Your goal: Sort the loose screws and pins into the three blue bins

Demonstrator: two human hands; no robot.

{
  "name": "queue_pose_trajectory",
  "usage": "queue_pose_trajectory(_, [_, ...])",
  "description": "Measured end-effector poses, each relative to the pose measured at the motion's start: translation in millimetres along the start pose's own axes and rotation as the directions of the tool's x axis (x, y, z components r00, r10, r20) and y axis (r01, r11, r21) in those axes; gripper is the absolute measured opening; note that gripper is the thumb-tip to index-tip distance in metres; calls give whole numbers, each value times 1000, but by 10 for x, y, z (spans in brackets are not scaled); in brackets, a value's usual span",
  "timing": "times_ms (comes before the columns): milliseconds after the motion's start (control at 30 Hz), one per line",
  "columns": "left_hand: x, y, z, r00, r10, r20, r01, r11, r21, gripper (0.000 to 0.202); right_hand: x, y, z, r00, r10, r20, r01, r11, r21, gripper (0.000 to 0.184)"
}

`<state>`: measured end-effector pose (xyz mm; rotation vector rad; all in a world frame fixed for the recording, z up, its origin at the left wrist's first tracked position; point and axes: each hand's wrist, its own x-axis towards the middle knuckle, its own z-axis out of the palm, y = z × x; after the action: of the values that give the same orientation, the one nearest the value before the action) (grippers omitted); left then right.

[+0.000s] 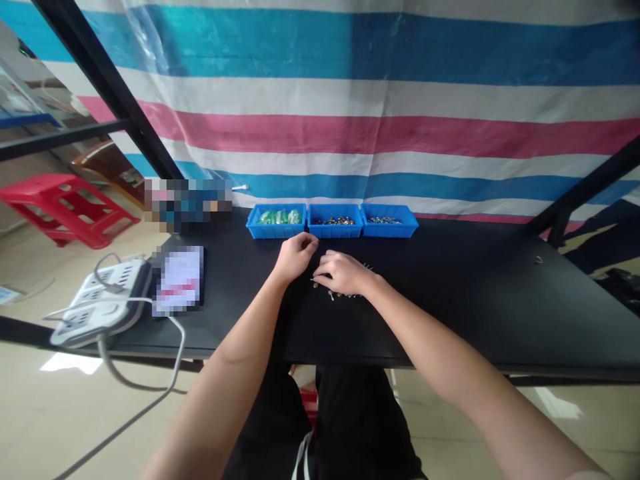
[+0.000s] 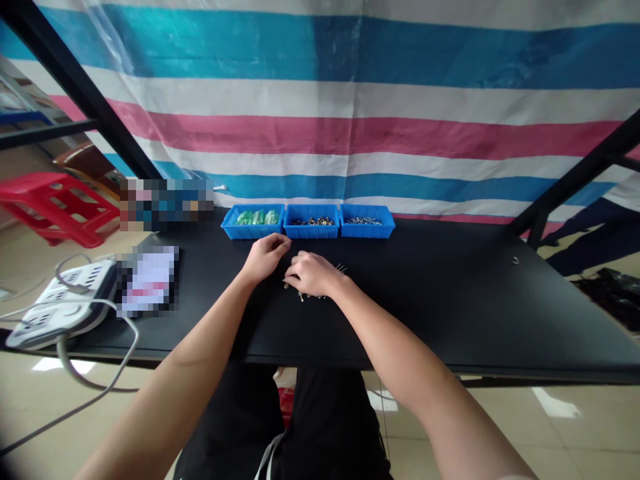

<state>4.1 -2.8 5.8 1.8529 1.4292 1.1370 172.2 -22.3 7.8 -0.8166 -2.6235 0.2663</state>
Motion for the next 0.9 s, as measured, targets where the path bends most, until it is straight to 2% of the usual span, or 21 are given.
queue_pose_trajectory(233, [1,-14,1,1000,1,-3,-1,1000,12,24,6,-5,-20,997,76,12,-75,996,-39,13])
queue_pose_trajectory(367, [-11,29,-15,999,-13,33,13,1000,10,25,-2,39,-27,981,139,-134,-140,990,5,10])
queue_pose_trajectory(533, [-26,64,-27,991,3,134,0,1000,-23,25,-3,116,4,883,263,-390,-219,964,153,7])
queue_pose_trajectory(633, [-27,46,-21,986,32,165,-22,998,-63,26,8,130,30,821,332,-464,-233,937,259,6])
queue_pose_trajectory(700, [-26,35,-19,983,49,178,-35,996,-76,27,14,123,37,802,366,-473,-234,920,315,6])
queue_pose_trajectory(900, [-25,47,-35,982,64,177,-58,998,-38,28,9,108,37,825,335,-455,-176,917,357,7])
